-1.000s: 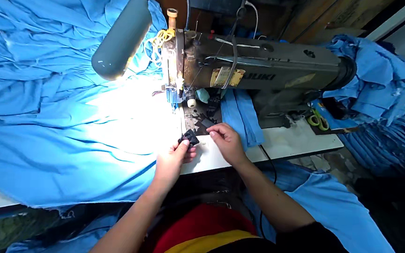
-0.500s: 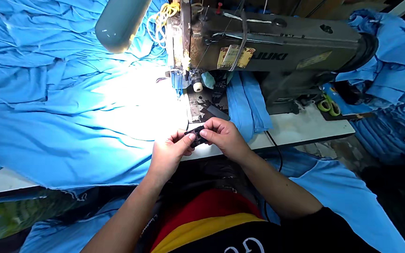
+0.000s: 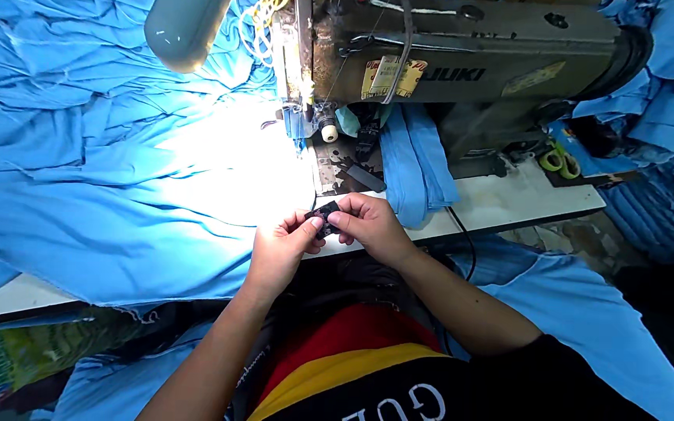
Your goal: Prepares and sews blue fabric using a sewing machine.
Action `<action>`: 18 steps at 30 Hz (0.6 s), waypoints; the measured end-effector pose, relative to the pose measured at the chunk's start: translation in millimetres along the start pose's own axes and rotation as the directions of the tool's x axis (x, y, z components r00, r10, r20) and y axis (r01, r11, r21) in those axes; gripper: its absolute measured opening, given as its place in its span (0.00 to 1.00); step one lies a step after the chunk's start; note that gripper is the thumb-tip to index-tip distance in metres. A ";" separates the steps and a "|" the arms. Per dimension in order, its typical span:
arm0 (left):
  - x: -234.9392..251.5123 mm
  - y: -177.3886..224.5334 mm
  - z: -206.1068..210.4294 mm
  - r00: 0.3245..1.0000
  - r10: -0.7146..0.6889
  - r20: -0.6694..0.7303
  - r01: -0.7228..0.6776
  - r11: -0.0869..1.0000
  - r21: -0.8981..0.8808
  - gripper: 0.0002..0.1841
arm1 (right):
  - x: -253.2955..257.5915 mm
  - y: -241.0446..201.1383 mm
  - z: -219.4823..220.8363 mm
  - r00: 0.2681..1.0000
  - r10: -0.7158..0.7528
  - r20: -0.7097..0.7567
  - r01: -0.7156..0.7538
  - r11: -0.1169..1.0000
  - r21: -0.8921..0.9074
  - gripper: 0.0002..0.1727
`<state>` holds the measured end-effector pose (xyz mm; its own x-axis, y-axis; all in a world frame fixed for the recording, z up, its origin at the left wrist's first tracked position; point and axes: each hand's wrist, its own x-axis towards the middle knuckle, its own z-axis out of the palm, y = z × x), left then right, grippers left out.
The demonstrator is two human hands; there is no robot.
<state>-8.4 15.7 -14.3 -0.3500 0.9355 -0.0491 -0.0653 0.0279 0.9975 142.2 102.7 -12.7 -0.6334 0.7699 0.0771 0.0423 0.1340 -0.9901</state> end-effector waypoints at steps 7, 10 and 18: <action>2.2 -6.6 -1.7 0.998 0.038 -0.058 -0.034 0.997 0.074 0.07 | 6.7 3.0 -1.0 0.998 0.049 0.040 -0.050 0.998 0.037 0.08; 12.2 -9.9 -18.3 0.978 0.140 -0.156 -0.113 0.979 0.167 0.07 | 32.1 8.3 -5.9 0.992 0.124 -0.001 -0.124 0.992 0.036 0.08; -1.7 -31.9 -42.5 0.925 0.028 -0.379 0.023 0.992 0.128 0.09 | 64.1 10.3 26.2 0.843 0.503 0.192 -0.538 0.775 0.331 0.07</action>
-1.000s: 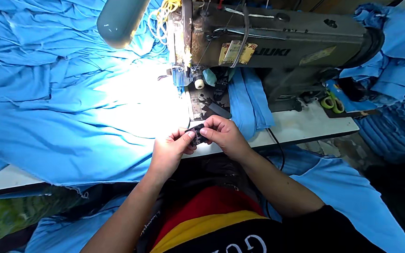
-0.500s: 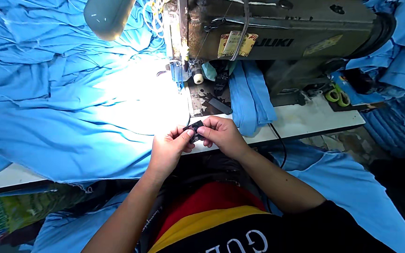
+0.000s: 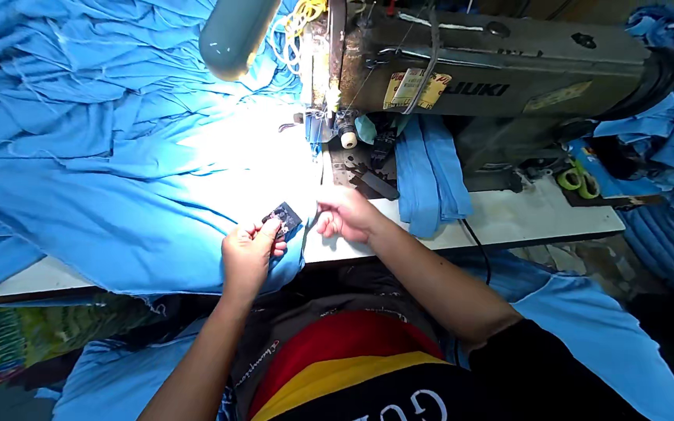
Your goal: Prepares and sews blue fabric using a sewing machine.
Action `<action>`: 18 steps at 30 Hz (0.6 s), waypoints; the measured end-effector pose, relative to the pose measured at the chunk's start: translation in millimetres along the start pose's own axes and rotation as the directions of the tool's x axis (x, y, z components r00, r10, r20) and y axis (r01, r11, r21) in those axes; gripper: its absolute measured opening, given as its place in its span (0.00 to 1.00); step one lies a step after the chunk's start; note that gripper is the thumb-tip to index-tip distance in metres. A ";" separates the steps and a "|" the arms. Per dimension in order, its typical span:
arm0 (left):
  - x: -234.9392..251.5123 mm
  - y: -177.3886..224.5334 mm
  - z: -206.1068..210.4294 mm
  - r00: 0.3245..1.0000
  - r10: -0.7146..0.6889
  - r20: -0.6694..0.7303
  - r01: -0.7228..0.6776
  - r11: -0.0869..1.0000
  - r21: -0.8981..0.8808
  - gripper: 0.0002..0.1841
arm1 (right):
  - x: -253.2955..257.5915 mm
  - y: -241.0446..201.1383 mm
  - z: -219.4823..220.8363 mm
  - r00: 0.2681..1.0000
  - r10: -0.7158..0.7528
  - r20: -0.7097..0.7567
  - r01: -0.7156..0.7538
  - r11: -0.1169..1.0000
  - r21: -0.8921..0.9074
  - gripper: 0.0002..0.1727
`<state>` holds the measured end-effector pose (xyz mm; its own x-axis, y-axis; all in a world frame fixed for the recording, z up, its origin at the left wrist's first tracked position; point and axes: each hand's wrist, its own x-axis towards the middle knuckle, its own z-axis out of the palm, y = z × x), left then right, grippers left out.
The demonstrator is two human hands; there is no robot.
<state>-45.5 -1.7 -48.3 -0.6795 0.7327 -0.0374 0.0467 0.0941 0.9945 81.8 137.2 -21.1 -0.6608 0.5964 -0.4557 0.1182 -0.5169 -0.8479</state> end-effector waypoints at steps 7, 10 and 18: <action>-0.4 -11.3 18.6 0.636 0.470 0.612 -0.755 0.545 0.365 0.06 | -25.7 14.5 -2.5 0.996 -0.067 -0.063 0.026 0.864 -0.502 0.16; 12.0 -18.2 31.9 0.575 0.522 0.629 -0.817 0.410 0.406 0.05 | -26.2 2.0 -13.3 0.978 -0.206 0.043 0.173 0.669 -0.723 0.18; 19.9 -6.9 32.3 0.651 0.498 0.573 -0.751 0.536 0.386 0.07 | 27.6 15.1 -55.2 0.541 -0.611 0.579 0.549 -0.265 -0.793 0.11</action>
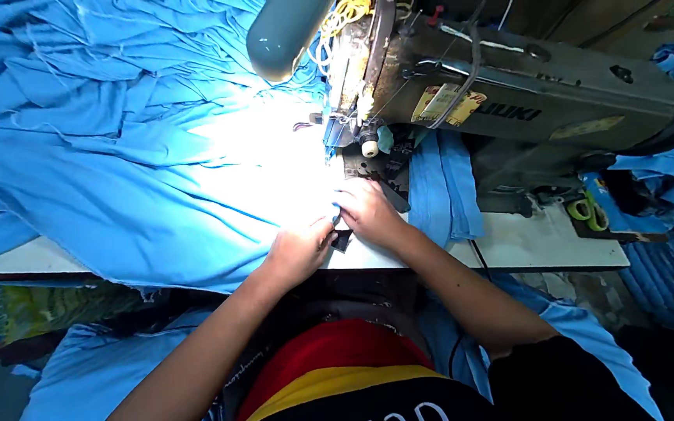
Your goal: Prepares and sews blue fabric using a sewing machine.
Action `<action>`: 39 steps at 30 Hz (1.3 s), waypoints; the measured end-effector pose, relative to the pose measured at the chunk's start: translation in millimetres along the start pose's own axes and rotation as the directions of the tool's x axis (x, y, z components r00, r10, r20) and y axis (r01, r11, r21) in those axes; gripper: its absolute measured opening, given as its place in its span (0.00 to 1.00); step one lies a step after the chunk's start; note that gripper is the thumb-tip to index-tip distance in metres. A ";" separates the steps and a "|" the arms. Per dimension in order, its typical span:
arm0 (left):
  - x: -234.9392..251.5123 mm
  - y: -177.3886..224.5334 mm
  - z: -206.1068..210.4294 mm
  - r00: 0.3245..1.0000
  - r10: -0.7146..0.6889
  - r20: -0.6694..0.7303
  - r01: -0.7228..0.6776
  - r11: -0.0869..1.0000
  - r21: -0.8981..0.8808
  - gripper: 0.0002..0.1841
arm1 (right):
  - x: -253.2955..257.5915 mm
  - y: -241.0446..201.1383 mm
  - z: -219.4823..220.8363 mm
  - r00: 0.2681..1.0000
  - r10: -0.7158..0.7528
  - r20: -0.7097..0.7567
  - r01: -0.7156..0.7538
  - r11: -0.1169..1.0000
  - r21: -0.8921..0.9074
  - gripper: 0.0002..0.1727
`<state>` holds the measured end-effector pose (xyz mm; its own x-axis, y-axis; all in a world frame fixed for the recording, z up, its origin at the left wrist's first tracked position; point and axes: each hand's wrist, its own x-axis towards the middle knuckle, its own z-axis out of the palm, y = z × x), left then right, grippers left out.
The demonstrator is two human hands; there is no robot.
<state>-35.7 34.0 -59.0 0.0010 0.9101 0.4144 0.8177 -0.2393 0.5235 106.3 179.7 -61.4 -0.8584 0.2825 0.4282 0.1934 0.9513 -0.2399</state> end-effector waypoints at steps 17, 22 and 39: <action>59.2 -47.7 -42.5 0.856 -0.512 -0.070 0.442 0.796 -0.413 0.08 | -15.3 -29.5 19.0 0.992 0.048 -0.113 -0.051 0.998 -0.028 0.10; 94.0 -40.2 -33.4 0.718 -0.564 0.407 0.693 0.630 -0.349 0.12 | -19.5 -30.5 18.9 0.992 0.083 -0.092 -0.084 0.996 -0.007 0.09; 105.7 -43.7 -29.1 0.570 -0.632 0.524 0.769 0.636 -0.069 0.09 | -24.1 -33.6 21.0 0.983 0.150 -0.104 -0.152 0.988 -0.017 0.09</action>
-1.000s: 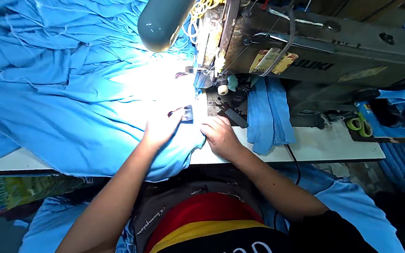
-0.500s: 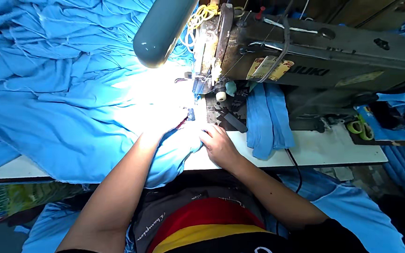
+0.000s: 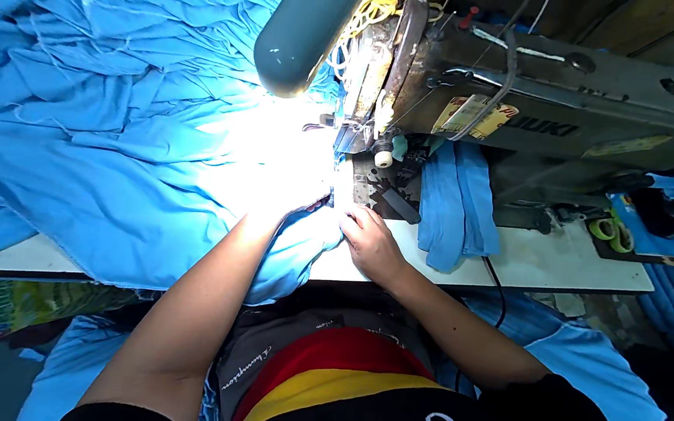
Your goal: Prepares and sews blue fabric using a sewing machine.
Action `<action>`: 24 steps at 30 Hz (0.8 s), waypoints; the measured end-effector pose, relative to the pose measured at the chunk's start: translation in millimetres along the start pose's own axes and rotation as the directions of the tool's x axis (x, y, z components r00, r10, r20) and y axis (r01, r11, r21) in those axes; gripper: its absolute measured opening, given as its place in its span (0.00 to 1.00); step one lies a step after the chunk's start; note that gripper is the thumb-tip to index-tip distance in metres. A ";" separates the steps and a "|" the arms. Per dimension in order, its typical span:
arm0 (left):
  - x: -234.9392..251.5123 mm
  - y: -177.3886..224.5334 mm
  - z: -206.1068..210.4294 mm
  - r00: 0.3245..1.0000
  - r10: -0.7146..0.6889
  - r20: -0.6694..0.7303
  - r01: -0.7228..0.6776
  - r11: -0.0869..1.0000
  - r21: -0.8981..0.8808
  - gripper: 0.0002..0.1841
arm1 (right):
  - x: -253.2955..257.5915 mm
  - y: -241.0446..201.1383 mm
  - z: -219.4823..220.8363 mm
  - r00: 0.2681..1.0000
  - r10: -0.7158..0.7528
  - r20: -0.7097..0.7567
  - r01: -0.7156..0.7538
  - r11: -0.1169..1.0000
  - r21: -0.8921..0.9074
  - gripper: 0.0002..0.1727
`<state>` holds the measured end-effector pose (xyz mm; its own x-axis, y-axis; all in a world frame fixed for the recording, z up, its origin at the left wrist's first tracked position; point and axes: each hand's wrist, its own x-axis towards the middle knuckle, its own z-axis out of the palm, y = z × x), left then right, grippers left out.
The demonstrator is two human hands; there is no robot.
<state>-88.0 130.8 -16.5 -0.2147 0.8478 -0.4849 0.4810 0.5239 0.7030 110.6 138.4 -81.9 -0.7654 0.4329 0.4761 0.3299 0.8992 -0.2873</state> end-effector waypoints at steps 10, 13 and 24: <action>-5.6 -0.7 6.2 0.999 0.040 -0.036 -0.040 0.999 0.016 0.12 | 1.7 -0.6 -2.5 0.999 -0.042 0.027 0.042 0.999 -0.001 0.10; -9.0 -2.8 8.1 0.979 0.177 -0.102 -0.137 0.938 0.319 0.13 | 4.7 -1.0 -7.4 0.994 -0.092 0.051 0.093 0.996 -0.018 0.08; 4.2 -61.3 37.0 0.534 0.845 0.038 -0.677 0.400 0.617 0.29 | 13.0 0.9 -18.1 0.963 -0.219 0.155 0.225 0.974 -0.022 0.08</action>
<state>-87.0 99.2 -80.9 0.3238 0.8920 0.3154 0.8627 -0.4152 0.2885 110.9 146.0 -60.9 -0.8953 0.2100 0.3928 0.1609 0.9748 -0.1545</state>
